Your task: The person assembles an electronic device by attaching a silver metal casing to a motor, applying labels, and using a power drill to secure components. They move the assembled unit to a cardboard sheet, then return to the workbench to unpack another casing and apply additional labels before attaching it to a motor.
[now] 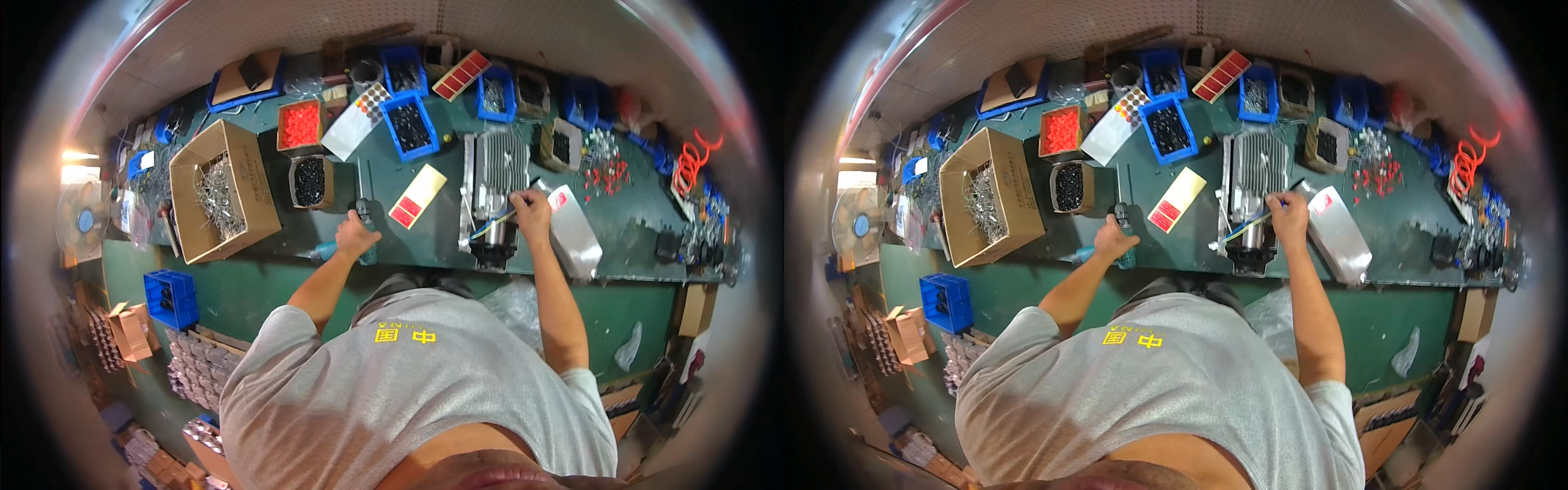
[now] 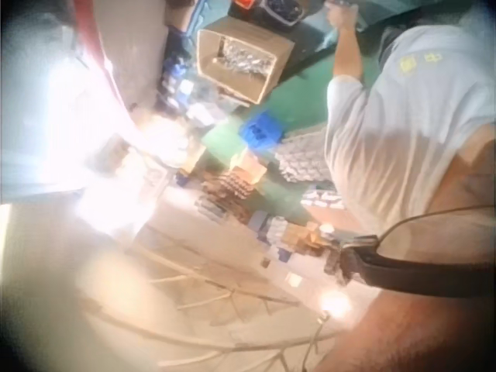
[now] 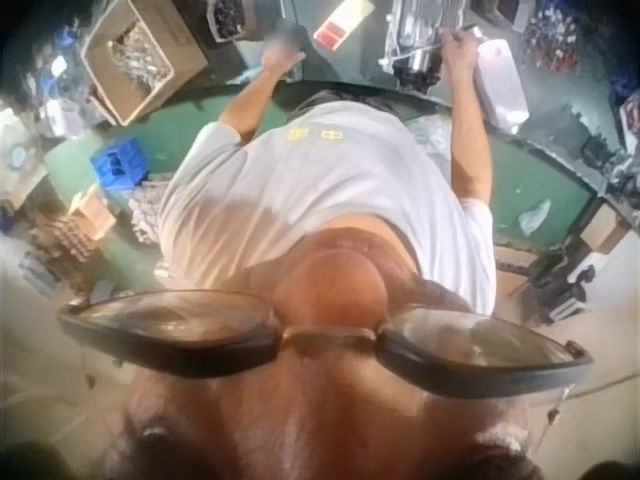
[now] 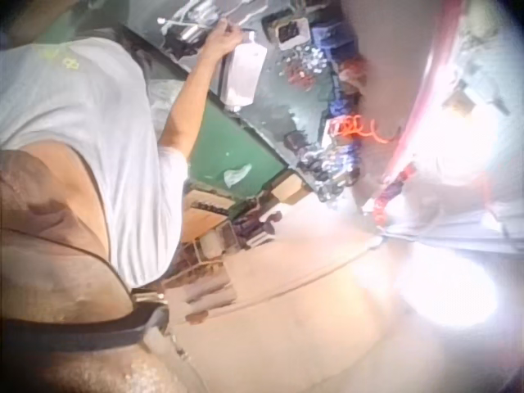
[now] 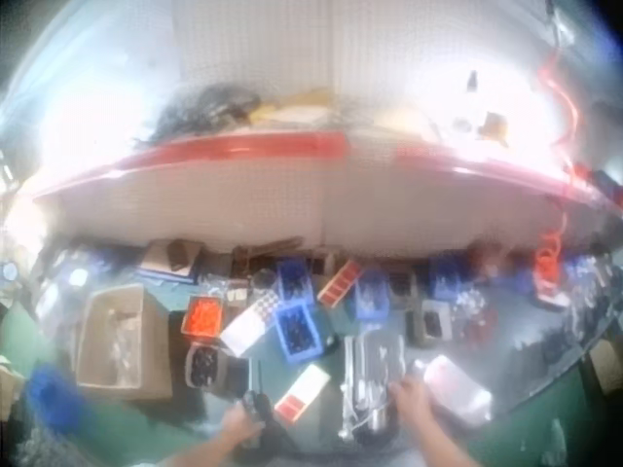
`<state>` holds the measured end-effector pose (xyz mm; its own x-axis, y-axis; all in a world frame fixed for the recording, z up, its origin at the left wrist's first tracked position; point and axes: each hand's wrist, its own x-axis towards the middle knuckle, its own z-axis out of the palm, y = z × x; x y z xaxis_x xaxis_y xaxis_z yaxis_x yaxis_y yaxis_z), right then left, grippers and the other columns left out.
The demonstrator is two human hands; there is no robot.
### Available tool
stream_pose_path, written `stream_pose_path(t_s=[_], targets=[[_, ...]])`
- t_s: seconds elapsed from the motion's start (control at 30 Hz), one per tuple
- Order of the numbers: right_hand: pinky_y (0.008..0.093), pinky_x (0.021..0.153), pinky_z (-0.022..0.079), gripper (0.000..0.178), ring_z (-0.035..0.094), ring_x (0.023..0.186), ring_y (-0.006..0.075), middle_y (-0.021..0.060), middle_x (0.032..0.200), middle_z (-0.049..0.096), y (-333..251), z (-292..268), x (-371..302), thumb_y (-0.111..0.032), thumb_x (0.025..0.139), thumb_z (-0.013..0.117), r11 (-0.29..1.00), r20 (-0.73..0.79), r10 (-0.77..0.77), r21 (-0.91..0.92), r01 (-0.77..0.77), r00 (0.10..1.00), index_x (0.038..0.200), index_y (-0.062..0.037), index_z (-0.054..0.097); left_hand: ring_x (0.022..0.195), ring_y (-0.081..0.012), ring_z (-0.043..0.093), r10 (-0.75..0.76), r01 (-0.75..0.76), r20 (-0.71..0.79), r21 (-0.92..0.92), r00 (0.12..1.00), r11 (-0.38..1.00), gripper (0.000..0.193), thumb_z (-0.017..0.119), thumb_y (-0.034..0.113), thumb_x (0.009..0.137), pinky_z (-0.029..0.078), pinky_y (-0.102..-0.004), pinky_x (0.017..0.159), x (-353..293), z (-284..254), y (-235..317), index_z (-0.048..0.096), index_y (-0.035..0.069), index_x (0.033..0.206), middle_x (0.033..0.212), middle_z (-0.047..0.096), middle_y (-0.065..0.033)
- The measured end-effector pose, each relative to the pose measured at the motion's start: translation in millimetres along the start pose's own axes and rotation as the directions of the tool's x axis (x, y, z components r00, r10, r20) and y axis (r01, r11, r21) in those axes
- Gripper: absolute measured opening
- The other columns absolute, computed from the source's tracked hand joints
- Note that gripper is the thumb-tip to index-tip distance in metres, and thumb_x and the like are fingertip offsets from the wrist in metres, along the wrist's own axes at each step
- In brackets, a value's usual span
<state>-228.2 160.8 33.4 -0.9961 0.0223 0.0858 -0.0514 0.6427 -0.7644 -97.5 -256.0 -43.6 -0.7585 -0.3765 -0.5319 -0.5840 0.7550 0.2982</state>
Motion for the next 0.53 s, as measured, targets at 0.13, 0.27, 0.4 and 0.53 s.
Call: stream_pose_path(t_s=[0.13,0.27,0.4,0.53], targets=[[0.0358,0.076,0.051,0.023,0.065,0.082,0.0251,0.0158,0.088,0.068,-11,-2,-2,-0.018,0.084,0.078,0.997,0.034,0.069,0.025,-0.070,0.997,0.093,0.0023,0.075,0.111,-0.0422,0.061,0.035,-0.035,-0.055,-0.002,0.998,0.999,0.081,0.086,0.046,0.064,0.051,-0.0498,0.095,20,-10,4,0.047,0.003,0.121,0.112,0.066,-0.0226],[0.0369,0.077,0.052,0.022,0.066,0.085,0.0267,0.0168,0.091,0.070,3,-1,0,-0.017,0.084,0.077,0.993,0.067,0.114,0.002,-0.115,0.991,0.093,0.0022,0.075,0.116,-0.0421,0.060,0.117,-0.117,-0.030,-0.012,0.993,0.993,0.066,0.082,0.048,0.069,0.050,-0.0487,0.099,43,-30,8,0.063,0.000,0.110,0.119,0.066,-0.0223],[0.0341,0.076,0.052,0.022,0.066,0.081,0.0204,0.0126,0.088,0.071,-1,4,1,-0.016,0.084,0.077,0.983,0.116,0.177,0.032,-0.182,0.977,0.093,0.0038,0.075,0.126,-0.0411,0.053,0.320,-0.300,-0.228,0.120,0.919,0.946,0.047,0.075,0.040,0.078,0.048,-0.0466,0.104,91,-83,32,0.072,-0.001,0.102,0.132,0.060,-0.0249],[0.0322,0.076,0.052,0.020,0.066,0.082,0.0179,0.0120,0.089,0.073,19,8,3,-0.016,0.087,0.076,0.977,0.097,0.177,0.100,-0.187,0.979,0.095,0.0025,0.076,0.137,-0.0429,0.042,0.433,-0.397,-0.454,0.178,0.779,0.900,0.044,0.073,0.033,0.081,0.042,-0.0482,0.111,150,-124,62,0.072,-0.001,0.109,0.146,0.047,-0.0230]])
